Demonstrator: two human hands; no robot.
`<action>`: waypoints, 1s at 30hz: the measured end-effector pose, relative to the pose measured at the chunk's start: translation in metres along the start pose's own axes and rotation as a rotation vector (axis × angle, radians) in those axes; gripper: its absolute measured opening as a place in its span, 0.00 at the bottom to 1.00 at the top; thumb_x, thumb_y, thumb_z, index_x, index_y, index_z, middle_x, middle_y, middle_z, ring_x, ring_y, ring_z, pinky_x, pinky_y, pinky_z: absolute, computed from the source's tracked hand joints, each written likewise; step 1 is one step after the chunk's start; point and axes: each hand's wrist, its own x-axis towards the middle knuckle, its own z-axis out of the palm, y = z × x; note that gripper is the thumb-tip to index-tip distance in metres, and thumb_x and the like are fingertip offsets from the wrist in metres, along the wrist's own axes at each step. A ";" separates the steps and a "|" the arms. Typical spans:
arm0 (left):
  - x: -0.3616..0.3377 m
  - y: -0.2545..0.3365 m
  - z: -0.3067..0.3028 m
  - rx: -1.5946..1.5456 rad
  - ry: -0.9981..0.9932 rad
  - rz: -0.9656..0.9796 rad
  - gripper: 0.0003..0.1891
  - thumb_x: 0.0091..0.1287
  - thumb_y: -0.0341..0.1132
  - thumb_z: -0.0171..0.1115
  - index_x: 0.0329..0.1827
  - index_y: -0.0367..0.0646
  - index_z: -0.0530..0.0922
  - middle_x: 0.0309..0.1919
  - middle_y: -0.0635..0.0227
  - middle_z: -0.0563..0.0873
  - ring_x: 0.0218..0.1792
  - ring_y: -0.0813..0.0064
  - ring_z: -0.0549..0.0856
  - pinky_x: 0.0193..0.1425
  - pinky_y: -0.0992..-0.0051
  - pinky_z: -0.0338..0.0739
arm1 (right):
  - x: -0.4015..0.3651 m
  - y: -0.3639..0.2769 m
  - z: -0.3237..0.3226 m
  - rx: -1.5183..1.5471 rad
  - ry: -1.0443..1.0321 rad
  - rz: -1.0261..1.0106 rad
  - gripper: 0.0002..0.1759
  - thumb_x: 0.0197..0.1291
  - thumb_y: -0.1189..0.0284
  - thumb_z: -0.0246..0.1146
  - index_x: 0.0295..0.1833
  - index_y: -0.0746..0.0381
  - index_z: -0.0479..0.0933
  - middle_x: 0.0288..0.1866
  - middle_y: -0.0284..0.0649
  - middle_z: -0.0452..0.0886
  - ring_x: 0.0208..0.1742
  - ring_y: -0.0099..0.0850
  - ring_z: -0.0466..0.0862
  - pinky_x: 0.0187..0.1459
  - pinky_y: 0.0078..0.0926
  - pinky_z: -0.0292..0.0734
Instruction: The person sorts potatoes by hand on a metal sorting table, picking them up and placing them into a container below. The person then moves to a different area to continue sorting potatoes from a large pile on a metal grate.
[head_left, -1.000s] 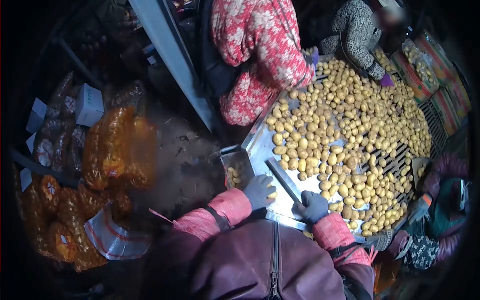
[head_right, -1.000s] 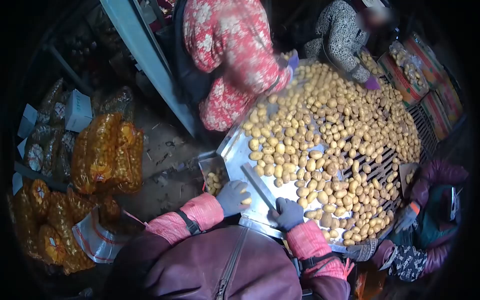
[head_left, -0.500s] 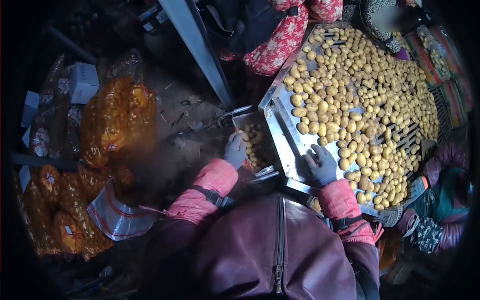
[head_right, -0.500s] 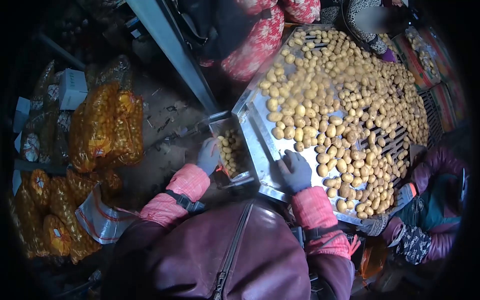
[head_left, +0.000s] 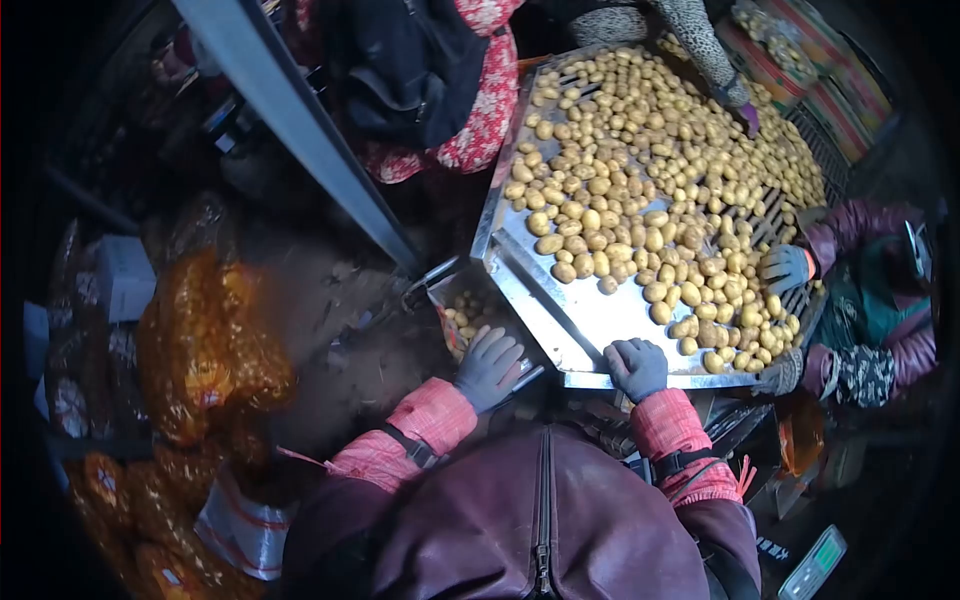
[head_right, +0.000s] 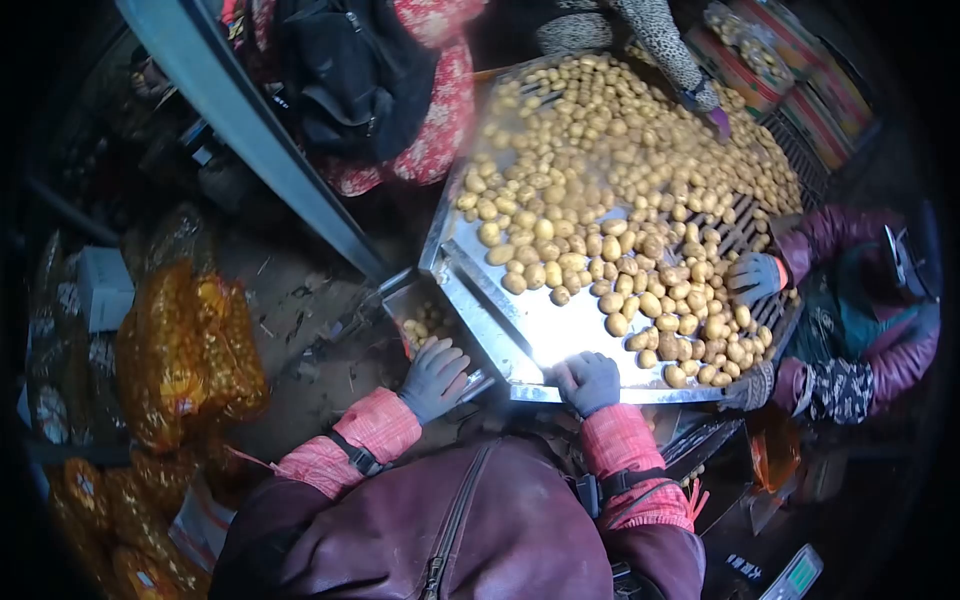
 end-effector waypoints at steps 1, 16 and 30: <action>0.020 0.006 -0.004 -0.013 0.002 0.031 0.18 0.64 0.37 0.67 0.56 0.41 0.81 0.55 0.57 0.82 0.64 0.49 0.78 0.75 0.46 0.67 | 0.002 -0.001 -0.004 0.005 -0.028 -0.014 0.10 0.65 0.61 0.66 0.41 0.55 0.87 0.34 0.41 0.87 0.39 0.44 0.86 0.44 0.45 0.80; 0.109 0.056 0.061 0.057 -0.384 0.130 0.15 0.68 0.45 0.65 0.27 0.46 0.83 0.32 0.64 0.81 0.47 0.59 0.81 0.78 0.44 0.59 | -0.014 0.010 -0.012 0.316 0.057 -0.055 0.15 0.65 0.58 0.68 0.47 0.57 0.87 0.41 0.42 0.88 0.44 0.44 0.86 0.46 0.43 0.80; 0.118 0.106 0.073 0.019 -0.414 -0.016 0.12 0.67 0.45 0.67 0.42 0.45 0.82 0.36 0.64 0.82 0.47 0.58 0.82 0.77 0.45 0.62 | -0.034 0.157 -0.067 -0.215 0.153 0.231 0.15 0.58 0.68 0.66 0.51 0.54 0.78 0.41 0.41 0.80 0.47 0.45 0.81 0.47 0.48 0.76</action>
